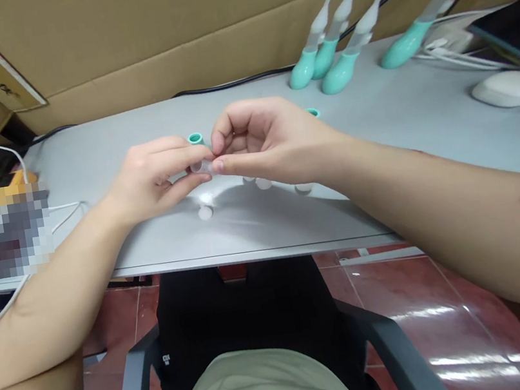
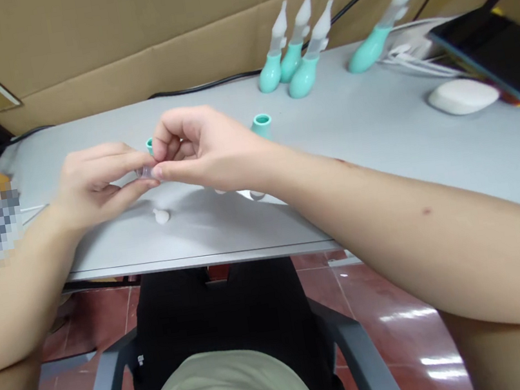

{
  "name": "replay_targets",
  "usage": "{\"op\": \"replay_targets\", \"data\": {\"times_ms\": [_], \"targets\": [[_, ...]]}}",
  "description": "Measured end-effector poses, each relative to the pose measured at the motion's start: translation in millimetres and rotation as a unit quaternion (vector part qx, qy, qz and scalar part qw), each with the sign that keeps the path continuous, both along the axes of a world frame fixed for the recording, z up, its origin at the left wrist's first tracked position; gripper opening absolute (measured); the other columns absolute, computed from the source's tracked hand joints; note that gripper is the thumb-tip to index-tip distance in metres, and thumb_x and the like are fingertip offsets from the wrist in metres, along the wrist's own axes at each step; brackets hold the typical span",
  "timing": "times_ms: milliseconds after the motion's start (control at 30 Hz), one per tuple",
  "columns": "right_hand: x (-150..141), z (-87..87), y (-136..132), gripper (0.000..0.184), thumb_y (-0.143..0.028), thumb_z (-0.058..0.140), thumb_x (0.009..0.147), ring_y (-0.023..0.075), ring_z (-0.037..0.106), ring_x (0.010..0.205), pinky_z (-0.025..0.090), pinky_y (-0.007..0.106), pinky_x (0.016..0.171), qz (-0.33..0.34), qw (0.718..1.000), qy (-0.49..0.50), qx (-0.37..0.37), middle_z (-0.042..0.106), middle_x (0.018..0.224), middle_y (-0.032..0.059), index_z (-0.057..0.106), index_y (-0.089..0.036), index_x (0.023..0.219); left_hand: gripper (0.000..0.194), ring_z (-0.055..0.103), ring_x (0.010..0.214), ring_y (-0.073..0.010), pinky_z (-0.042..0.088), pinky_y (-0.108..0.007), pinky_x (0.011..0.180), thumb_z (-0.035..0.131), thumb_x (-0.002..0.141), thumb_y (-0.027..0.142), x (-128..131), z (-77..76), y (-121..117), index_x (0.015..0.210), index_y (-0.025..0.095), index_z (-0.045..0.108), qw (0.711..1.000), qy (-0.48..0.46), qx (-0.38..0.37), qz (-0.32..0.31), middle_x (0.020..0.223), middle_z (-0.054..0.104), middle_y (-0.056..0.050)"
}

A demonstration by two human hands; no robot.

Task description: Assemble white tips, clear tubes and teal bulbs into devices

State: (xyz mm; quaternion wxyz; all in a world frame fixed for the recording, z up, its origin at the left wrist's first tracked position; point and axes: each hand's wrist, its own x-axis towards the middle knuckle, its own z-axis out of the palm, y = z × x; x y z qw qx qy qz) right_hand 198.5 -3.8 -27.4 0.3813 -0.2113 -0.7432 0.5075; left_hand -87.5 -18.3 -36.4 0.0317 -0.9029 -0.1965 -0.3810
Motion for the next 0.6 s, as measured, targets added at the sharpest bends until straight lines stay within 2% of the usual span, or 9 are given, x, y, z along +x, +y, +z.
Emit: {"op": "replay_targets", "data": {"times_ms": [100,267,433,533,600], "targets": [[0,5.7,-3,0.033,-0.02,0.107,0.096,0.0195,0.081,0.096,0.067,0.03,0.08,0.039,0.999,0.008,-0.023,0.086,0.099,0.0015,0.075,-0.026,0.098,0.015,0.086,0.077,-0.0214,0.069,-0.036,0.075,0.082,0.126,0.043,2,3.9,-4,0.132,0.035,0.093,0.999,-0.016,0.025,-0.024,0.103,0.092,-0.002],[1,13.0,-7,0.045,-0.033,0.118,0.091,0.0189,0.076,0.088,0.062,0.029,0.071,0.046,0.998,0.017,-0.043,0.081,0.092,0.0015,0.074,-0.024,0.095,0.012,0.09,0.085,-0.0191,0.07,-0.031,0.077,0.085,0.125,0.034,6,9.2,-6,0.136,0.032,0.09,0.996,-0.031,0.06,-0.061,0.109,0.095,-0.002],[0,11.7,-10,0.052,-0.041,0.121,0.089,0.0219,0.08,0.093,0.068,0.031,0.074,0.05,0.997,0.008,-0.053,0.08,0.094,0.0019,0.071,-0.025,0.095,0.018,0.087,0.08,-0.0187,0.069,-0.031,0.073,0.085,0.126,0.04,4,6.3,-2,0.141,0.03,0.09,0.991,-0.024,0.106,-0.084,0.104,0.091,-0.002],[-2,8.5,-10,0.046,-0.038,0.116,0.094,0.0232,0.08,0.096,0.073,0.034,0.081,0.043,0.999,0.009,-0.028,0.081,0.095,0.0021,0.071,-0.027,0.095,0.014,0.088,0.081,-0.0205,0.071,-0.035,0.077,0.086,0.125,0.045,2,7.0,-5,0.133,0.037,0.094,0.999,-0.014,0.034,-0.037,0.103,0.091,-0.001],[-3,6.7,-9,0.041,-0.033,0.112,0.097,0.0245,0.082,0.101,0.075,0.036,0.086,0.038,0.999,0.015,-0.015,0.083,0.101,0.003,0.071,-0.029,0.098,0.018,0.088,0.081,-0.0222,0.071,-0.039,0.079,0.085,0.125,0.052,3,10.7,-11,0.125,0.038,0.095,1.0,-0.01,-0.027,0.005,0.1,0.091,-0.002]]}}
